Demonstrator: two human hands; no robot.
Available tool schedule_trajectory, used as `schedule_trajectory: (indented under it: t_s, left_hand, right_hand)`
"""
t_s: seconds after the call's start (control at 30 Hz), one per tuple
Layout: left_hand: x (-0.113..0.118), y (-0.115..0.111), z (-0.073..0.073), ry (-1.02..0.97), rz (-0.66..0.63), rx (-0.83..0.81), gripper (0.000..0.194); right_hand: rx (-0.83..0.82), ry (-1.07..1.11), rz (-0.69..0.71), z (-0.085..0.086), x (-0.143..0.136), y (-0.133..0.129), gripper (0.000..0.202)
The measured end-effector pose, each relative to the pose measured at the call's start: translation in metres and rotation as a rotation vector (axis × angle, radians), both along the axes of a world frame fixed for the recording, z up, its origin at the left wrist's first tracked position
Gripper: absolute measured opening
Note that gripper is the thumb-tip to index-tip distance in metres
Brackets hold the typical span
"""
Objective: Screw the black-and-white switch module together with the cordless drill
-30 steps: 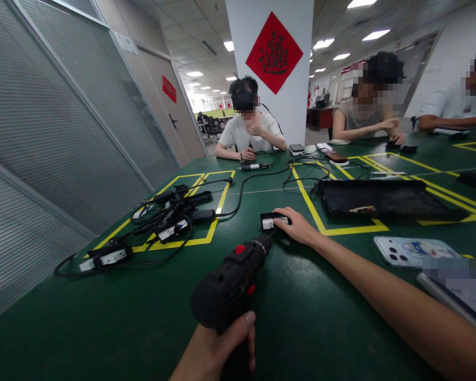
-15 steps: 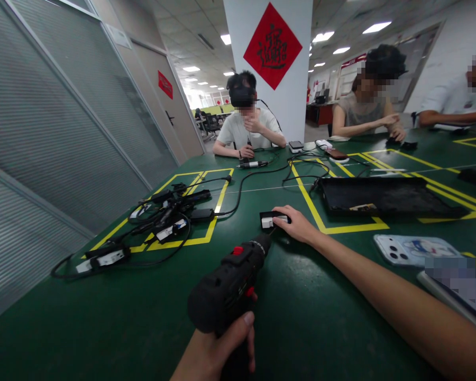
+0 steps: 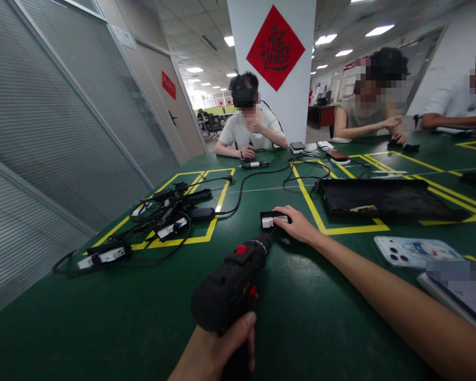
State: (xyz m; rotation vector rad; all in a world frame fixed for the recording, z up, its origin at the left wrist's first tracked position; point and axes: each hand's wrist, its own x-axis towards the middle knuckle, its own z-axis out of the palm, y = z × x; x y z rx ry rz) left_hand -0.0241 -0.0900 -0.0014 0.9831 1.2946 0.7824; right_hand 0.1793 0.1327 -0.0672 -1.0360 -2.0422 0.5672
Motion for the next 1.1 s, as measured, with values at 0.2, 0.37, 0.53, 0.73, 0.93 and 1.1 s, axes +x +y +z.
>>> schedule_trajectory:
  t_s: [0.2,0.37,0.53,0.73,0.93,1.1]
  left_hand:
    - [0.002,-0.001,0.003,-0.038,-0.004,0.003,0.05]
    - [-0.001,-0.001,-0.003,-0.002,0.01,0.008,0.07]
    - [0.0,-0.001,-0.005,0.018,0.028,0.004,0.078]
    - [0.003,-0.003,0.003,0.015,0.023,0.015,0.062]
    - [0.006,-0.005,0.015,0.013,0.032,0.034,0.041]
    - [0.005,-0.005,0.012,0.023,0.059,0.036,0.056]
  right_hand:
    - [-0.01,-0.003,0.003,0.002,0.0,-0.001,0.036]
    - [-0.003,-0.004,0.002,0.002,0.0,-0.001,0.037]
    - [-0.017,-0.006,0.002,0.001,0.0,-0.001,0.037]
    - [-0.006,0.0,0.008,0.003,-0.001,-0.002,0.036]
    - [-0.01,0.0,0.007,0.003,-0.001,-0.002,0.035]
    - [-0.009,0.005,0.007,0.002,0.0,-0.002,0.035]
